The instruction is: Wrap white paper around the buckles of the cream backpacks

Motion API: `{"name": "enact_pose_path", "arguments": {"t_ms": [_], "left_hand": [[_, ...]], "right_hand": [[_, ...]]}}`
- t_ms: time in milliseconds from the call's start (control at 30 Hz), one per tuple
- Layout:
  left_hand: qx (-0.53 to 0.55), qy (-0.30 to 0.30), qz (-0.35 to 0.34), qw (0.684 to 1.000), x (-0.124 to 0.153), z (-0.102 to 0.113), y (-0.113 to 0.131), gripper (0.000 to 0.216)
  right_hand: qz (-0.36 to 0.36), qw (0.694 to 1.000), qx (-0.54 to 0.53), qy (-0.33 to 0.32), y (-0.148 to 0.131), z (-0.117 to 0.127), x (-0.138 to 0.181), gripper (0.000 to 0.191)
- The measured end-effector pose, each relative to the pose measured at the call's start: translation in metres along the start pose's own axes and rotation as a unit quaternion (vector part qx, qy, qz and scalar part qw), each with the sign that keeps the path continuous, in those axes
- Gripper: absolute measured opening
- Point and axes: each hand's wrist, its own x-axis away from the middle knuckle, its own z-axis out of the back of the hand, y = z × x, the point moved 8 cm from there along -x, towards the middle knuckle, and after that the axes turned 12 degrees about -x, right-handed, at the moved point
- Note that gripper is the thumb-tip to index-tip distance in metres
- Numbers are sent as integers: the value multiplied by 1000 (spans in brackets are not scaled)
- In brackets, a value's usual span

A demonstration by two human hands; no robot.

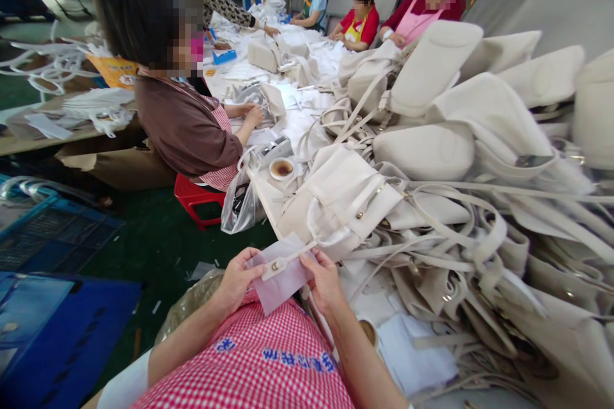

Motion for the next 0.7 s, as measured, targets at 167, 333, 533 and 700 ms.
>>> {"name": "enact_pose_path", "arguments": {"t_ms": [167, 333, 533, 700], "left_hand": [[-91, 4, -40, 995, 1, -2, 5, 24], [-113, 17, -58, 992, -2, 2, 8, 23], [-118, -7, -119, 986, 0, -1, 22, 14], [-143, -11, -137, 980, 2, -1, 26, 8]], "right_hand": [[-11, 1000, 7, -5, 1, -5, -2, 32], [-9, 1000, -25, 0, -2, -6, -3, 32], [-25, 999, -43, -21, 0, -12, -7, 36], [-27, 995, -84, 37, 8, -1, -18, 37]]}}
